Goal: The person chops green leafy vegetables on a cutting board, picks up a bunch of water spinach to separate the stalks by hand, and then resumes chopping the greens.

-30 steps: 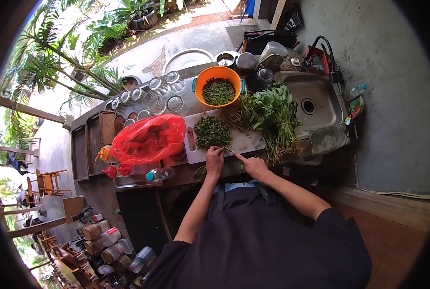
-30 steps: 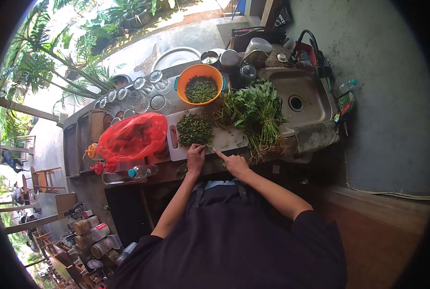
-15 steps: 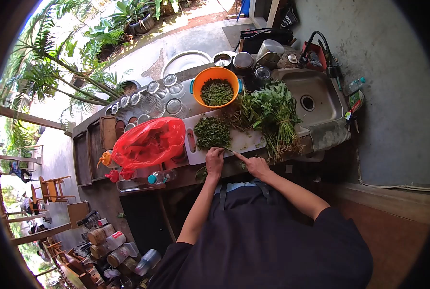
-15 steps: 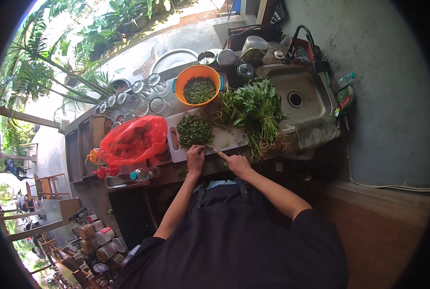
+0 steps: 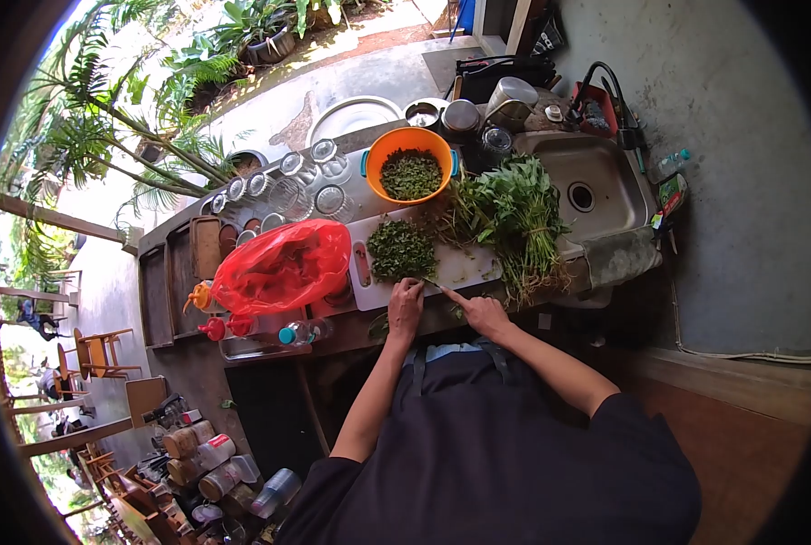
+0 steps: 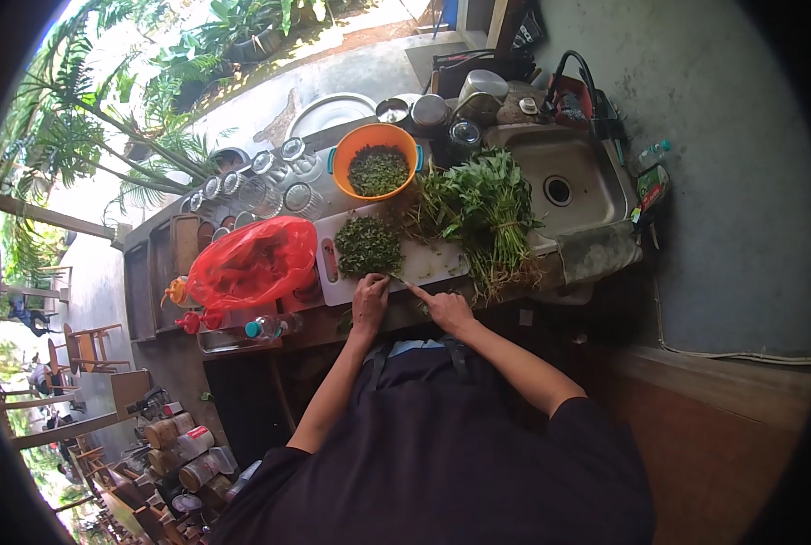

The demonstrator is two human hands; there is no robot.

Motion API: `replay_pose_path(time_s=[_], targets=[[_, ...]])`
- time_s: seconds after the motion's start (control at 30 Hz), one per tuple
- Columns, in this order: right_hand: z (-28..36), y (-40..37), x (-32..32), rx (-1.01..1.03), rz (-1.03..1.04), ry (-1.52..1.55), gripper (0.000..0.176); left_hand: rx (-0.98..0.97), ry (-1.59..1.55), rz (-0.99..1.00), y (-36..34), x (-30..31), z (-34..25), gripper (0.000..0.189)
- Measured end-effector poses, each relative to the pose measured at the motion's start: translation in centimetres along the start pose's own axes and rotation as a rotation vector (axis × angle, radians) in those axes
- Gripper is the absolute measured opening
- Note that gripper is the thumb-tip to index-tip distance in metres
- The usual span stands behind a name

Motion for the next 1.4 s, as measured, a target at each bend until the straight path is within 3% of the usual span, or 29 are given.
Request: replay_pose_path(time_s=[0.23,0.9,1.1,1.4], targets=[[0.4,-1.2,1.5,-0.067,0.055,-0.054,0.077,0.115,-0.105,-0.010,0.5,-0.7,1.2,0.017],[2.2,0.3,1.0,-0.169,0.134,-0.041,0.082,0.097,-0.109,-0.026,1.0,-1.2,0.9,0.015],[0.7,0.4,-0.1,-0.020,0.022,-0.010,0.082,0.108,-0.104,-0.035,0.8,-1.1,0.5,0.014],[0.4,0.5,0.1,-0.069,0.070,-0.024,0.083,0.112,-0.147,-0.014,0.9,-1.8,1.4,0.014]])
Point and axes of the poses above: each hand's wrist, its own y-axis towards the middle knuckle, its own x-axis out of the back of the hand, z = x × y, the point moved 4 cm from there along y, towards the middle knuckle, and after that the axes turned 13 degrees about y, right-handed, at the moved point
